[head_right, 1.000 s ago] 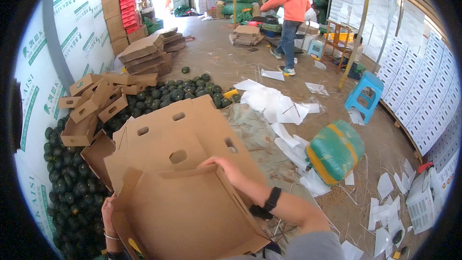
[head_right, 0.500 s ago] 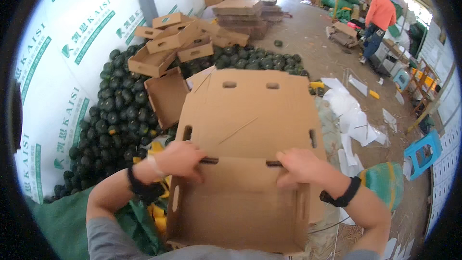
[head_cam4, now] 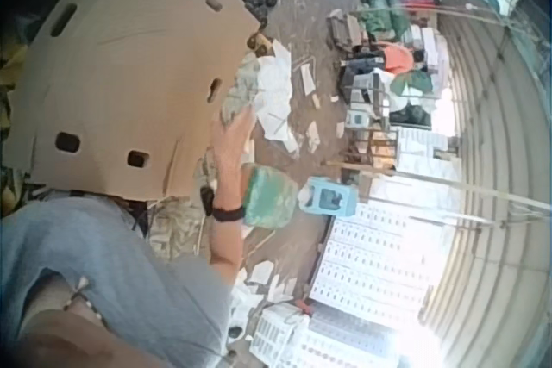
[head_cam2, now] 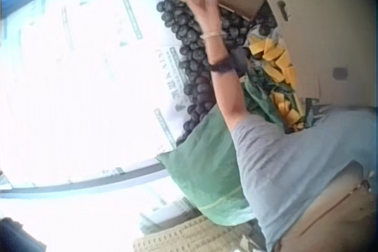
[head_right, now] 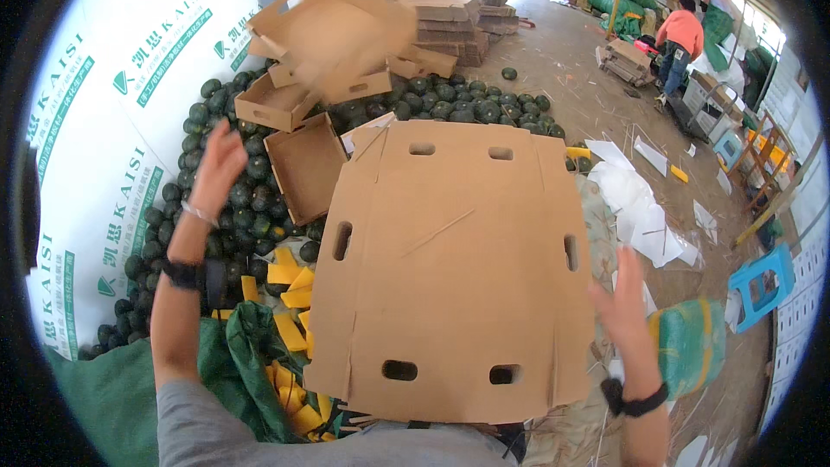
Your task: The person sits on the floor and folds flat cardboard sheets into box shapes. They repeatedly fold the flaps and tuck them into slots to form the box structure, then place the finished boxes onto a growing stack.
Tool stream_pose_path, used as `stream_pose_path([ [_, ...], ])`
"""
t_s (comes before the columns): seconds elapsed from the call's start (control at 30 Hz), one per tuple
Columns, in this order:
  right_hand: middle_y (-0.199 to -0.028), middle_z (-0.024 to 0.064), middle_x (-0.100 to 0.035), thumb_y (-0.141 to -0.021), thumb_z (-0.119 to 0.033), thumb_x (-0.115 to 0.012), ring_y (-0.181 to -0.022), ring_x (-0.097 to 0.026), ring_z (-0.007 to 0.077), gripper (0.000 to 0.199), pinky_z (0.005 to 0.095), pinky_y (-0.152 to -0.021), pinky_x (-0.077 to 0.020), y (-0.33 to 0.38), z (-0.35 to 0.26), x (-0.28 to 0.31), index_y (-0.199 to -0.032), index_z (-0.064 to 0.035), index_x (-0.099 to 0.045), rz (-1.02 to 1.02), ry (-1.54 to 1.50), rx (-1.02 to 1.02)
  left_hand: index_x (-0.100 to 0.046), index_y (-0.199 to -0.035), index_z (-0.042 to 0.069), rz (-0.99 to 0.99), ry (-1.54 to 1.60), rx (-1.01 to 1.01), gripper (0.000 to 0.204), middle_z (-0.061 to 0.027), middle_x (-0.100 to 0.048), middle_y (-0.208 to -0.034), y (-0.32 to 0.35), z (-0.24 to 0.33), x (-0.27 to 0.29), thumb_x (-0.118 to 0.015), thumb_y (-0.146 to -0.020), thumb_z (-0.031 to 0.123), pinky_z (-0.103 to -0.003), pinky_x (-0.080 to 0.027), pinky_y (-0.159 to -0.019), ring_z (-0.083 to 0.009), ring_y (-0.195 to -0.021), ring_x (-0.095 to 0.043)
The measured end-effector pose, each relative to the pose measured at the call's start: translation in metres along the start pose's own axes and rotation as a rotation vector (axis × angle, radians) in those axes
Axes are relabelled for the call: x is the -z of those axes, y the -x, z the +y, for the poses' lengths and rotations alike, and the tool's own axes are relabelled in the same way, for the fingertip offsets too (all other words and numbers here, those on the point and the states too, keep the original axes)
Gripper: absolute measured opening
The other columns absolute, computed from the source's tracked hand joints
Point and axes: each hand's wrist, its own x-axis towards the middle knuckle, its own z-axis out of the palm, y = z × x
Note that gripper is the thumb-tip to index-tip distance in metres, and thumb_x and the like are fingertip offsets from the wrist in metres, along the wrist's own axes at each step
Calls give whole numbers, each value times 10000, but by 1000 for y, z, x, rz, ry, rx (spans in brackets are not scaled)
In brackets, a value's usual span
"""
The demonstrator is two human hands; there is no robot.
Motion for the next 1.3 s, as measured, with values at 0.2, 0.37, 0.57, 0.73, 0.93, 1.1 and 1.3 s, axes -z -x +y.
stream_pose_path([
  [0.2,-1416,197,-424,-790,-116,-717,-1310,-428,256,873,370,-1095,-343,69,-8,-43,-1488,34,-215,-311,-919,-450,-146,-1506,-63,-355,-5,447,1102,-250,-305,-1518,191,-53,-121,-828,-742,346,-389,-255,-1161,-336,-1434,-285],
  [0.37,-1440,259,-402,-841,-173,-685,-1363,-386,346,749,416,-1112,-337,54,-47,-1,-1451,34,-302,-257,-226,10,-317,-1433,-79,-294,-369,5,786,-284,-380,-1446,185,1,-129,-697,-770,103,-408,-284,-1148,-396,-1399,-332],
  [0.57,-1380,271,-440,-839,-188,-640,-1184,-517,380,610,463,-988,-425,11,-113,-22,-1395,-32,-445,-511,92,454,-402,-1402,8,-809,-610,-352,795,-241,-405,-1401,165,46,-195,-782,-739,227,-438,-371,-1089,-407,-1286,-443],
  [0.73,-1159,158,-594,-776,-163,-695,-886,-611,277,460,381,-732,-474,-18,-98,22,-1218,-102,-583,-667,309,660,-610,-1130,116,-1109,-777,-564,436,-138,-587,-1030,124,90,-150,-769,-751,264,-421,-496,-857,-332,-996,-597],
  [0.93,-950,-41,-625,-860,-388,-733,-898,-592,122,361,353,-742,-463,-21,-46,78,-962,-69,-600,-34,-654,-424,-566,-802,70,189,113,148,151,25,-492,-661,124,55,-88,-638,-913,143,-248,-395,-580,-92,-641,-492],
  [1.1,-1277,192,-512,-834,-261,-707,-1164,-537,334,402,373,-940,-436,80,-82,61,-1159,-50,-596,-594,98,460,-527,-933,39,-289,0,606,229,-62,-547,-819,259,29,-59,-691,-808,139,-335,-480,-632,-191,-722,-562],
  [1.3,-1385,191,-428,-871,-256,-700,-1233,-484,331,306,369,-941,-430,108,-105,26,-1082,-33,-688,-244,-904,-80,-603,-950,24,-175,62,53,97,-121,-584,-1087,261,75,-95,-652,-906,95,-325,-500,-785,-215,-989,-569],
])
